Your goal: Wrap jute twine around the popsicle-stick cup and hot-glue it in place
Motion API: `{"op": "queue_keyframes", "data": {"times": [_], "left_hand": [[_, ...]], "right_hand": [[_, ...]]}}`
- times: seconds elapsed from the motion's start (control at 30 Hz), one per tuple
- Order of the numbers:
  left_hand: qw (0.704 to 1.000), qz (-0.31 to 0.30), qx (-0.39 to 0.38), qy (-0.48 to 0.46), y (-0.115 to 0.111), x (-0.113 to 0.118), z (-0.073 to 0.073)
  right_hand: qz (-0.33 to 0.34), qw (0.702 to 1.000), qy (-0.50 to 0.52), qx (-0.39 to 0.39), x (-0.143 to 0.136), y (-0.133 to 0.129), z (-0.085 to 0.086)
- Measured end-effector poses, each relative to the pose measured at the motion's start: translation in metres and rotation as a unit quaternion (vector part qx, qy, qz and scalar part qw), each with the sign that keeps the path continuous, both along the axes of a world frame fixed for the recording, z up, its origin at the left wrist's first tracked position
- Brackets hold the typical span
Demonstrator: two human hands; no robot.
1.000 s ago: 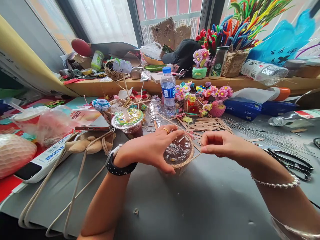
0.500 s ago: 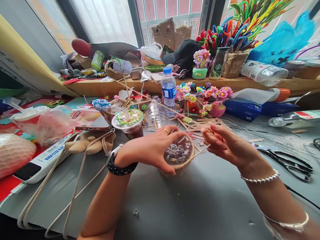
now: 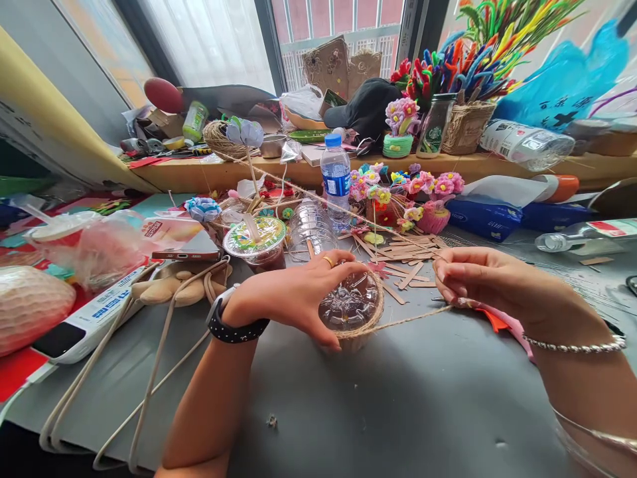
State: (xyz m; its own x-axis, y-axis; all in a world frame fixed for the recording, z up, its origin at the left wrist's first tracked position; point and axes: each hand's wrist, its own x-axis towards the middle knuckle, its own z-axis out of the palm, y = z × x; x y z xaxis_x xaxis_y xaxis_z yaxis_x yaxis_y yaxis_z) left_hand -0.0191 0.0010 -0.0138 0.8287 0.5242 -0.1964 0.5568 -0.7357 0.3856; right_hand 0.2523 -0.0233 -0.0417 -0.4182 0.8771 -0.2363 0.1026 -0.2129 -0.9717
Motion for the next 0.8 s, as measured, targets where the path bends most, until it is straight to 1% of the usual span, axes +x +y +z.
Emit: {"op": "queue_keyframes", "data": {"times": [0.07, 0.13, 0.2, 0.27, 0.33, 0.43, 0.47, 0.53, 0.7, 0.8], "left_hand": [[1.000, -0.009, -0.006, 0.004, 0.001, -0.001, 0.001], [1.000, -0.013, -0.010, 0.008, 0.002, -0.002, 0.001], [1.000, -0.012, -0.015, 0.012, 0.003, -0.002, 0.001], [1.000, -0.013, -0.018, 0.013, 0.003, -0.002, 0.001], [1.000, -0.018, -0.015, 0.010, 0.003, -0.002, 0.001], [1.000, -0.021, -0.011, 0.012, 0.003, -0.002, 0.001], [1.000, -0.021, -0.011, 0.015, 0.003, -0.002, 0.001], [1.000, -0.020, -0.012, 0.018, 0.003, -0.002, 0.001], [1.000, -0.019, -0.011, 0.022, 0.003, -0.002, 0.001], [1.000, -0.022, -0.012, 0.015, 0.004, -0.001, 0.001]], "right_hand": [[0.015, 0.999, -0.044, 0.007, 0.005, 0.000, -0.002], [0.048, 0.996, -0.072, 0.008, 0.007, 0.002, -0.003], [0.079, 0.993, -0.090, 0.013, 0.003, 0.004, -0.004], [0.111, 0.987, -0.114, 0.035, -0.003, 0.007, -0.004], [0.152, 0.972, -0.159, 0.081, -0.011, 0.009, -0.004], [0.204, 0.936, -0.236, 0.163, -0.019, 0.011, -0.005], [0.209, 0.927, -0.252, 0.182, -0.021, 0.011, -0.006], [0.204, 0.921, -0.265, 0.199, -0.021, 0.011, -0.007], [0.181, 0.922, -0.268, 0.211, -0.021, 0.012, -0.008], [0.176, 0.926, -0.267, 0.202, -0.023, 0.014, -0.012]]}}
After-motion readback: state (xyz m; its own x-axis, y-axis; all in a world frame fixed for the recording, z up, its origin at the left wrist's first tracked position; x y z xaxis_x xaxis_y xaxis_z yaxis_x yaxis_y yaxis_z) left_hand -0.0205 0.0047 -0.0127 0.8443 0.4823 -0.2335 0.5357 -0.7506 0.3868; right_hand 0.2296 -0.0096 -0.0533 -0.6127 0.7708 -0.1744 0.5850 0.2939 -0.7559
